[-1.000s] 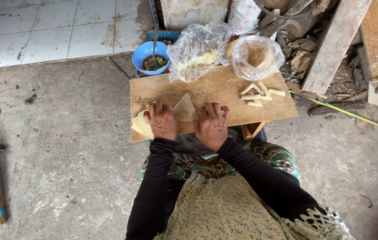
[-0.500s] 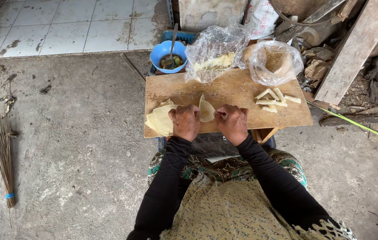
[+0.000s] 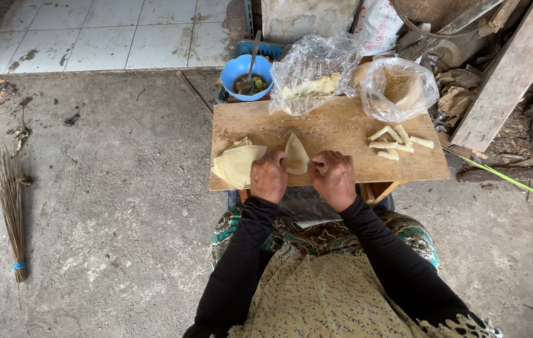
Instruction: The person prepares pastry by placing portions of filling onto triangular sheets of dough, folding the dough over the filling, and rolling it into thin cylindrical shapes.
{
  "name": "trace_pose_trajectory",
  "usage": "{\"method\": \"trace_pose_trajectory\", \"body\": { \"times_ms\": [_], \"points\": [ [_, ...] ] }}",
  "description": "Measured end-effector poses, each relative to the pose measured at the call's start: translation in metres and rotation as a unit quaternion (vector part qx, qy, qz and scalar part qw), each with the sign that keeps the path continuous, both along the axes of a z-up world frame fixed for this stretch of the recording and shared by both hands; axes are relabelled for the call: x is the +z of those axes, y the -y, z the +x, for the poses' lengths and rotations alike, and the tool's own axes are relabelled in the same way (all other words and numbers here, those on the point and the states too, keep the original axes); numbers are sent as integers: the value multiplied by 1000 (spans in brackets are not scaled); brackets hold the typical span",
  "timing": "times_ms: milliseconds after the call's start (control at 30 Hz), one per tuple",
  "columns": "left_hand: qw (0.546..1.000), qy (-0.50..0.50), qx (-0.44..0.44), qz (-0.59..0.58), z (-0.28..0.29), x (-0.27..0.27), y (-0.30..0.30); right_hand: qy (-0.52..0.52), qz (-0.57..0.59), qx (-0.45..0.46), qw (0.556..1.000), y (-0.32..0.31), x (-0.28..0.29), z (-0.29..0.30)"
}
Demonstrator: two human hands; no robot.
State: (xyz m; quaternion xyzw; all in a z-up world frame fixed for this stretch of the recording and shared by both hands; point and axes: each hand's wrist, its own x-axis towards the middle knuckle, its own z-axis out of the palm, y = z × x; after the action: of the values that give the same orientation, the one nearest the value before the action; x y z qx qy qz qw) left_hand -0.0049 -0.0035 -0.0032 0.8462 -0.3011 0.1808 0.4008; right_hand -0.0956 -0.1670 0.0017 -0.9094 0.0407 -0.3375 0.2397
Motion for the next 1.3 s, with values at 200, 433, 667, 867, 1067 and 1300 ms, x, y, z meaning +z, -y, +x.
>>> {"method": "trace_pose_trajectory", "body": {
  "times_ms": [200, 433, 667, 867, 1067, 1300],
  "points": [
    [997, -64, -45, -27, -11, -1, 6, 16, 7, 50, 999, 0, 13, -10],
    [992, -58, -86, -77, -8, 0, 7, -14, 104, 63, 992, 3, 16, -12],
    [994, -62, -82, -49, -7, -3, 20, -12, 104, 70, 992, 9, 15, -20],
    [992, -87, -82, -28, -1, -14, 22, 28, -14, 109, 993, 7, 14, -20],
    [993, -36, -116, 4, 0, -17, 19, 27, -156, 117, 980, 3, 25, -24],
    [982, -39, -163, 88, 4, -10, 13, 26, -172, 125, 977, 4, 30, -16]
  ]
}}
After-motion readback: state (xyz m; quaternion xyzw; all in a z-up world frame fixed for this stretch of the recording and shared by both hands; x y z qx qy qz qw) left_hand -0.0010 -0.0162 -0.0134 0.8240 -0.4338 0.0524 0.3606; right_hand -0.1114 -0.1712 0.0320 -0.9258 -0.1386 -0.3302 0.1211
